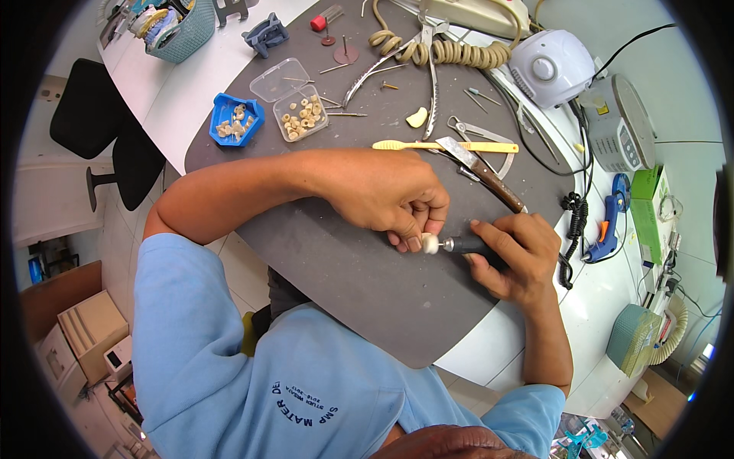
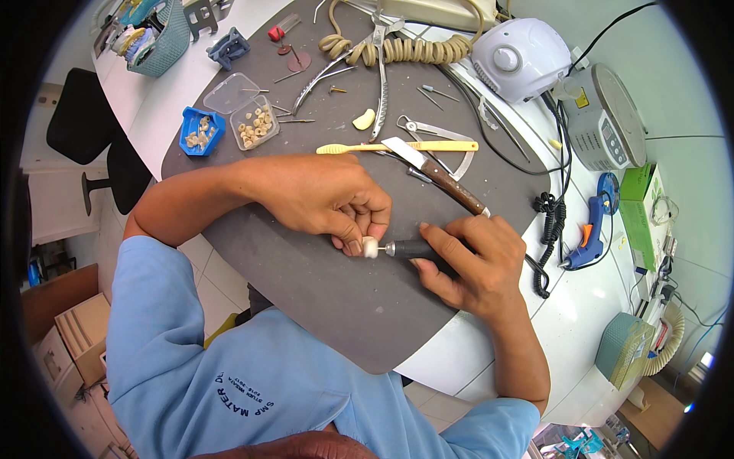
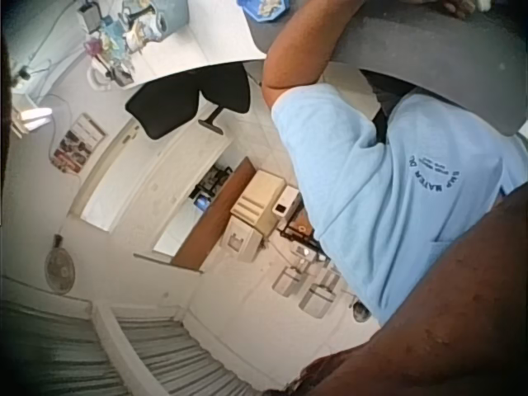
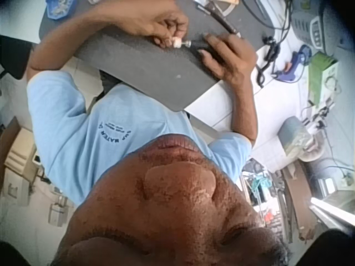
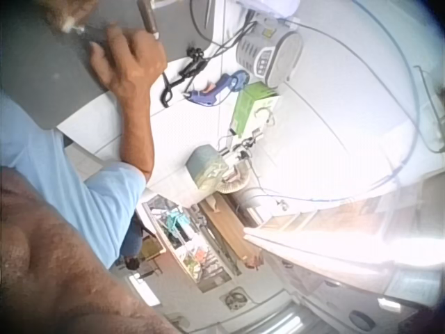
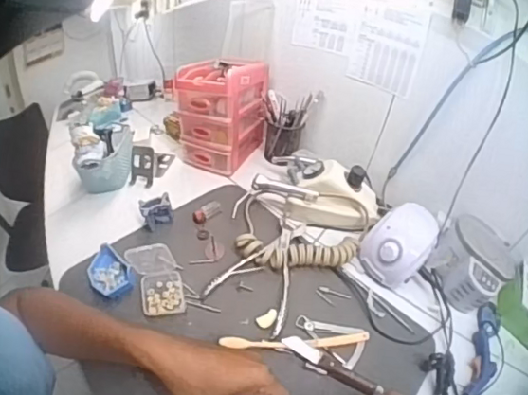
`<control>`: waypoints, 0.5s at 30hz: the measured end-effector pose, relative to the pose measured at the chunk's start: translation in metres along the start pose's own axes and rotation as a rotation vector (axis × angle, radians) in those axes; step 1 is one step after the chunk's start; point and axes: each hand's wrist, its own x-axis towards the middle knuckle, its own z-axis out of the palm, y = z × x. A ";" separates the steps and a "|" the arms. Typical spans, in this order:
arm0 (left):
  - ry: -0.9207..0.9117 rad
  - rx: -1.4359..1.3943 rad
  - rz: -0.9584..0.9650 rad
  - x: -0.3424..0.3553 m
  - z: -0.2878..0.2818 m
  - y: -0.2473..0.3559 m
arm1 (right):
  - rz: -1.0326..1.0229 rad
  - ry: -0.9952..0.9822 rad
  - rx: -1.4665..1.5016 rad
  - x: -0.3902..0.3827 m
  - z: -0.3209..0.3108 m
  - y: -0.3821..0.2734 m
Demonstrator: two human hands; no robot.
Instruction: The person polishes a white dental prosthetic using a rotating hand tool with a soft buffing attachment while holding the prosthetic with their other hand.
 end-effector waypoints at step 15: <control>-0.009 0.000 0.006 0.000 0.000 -0.002 | -0.009 0.003 -0.008 -0.001 0.001 0.001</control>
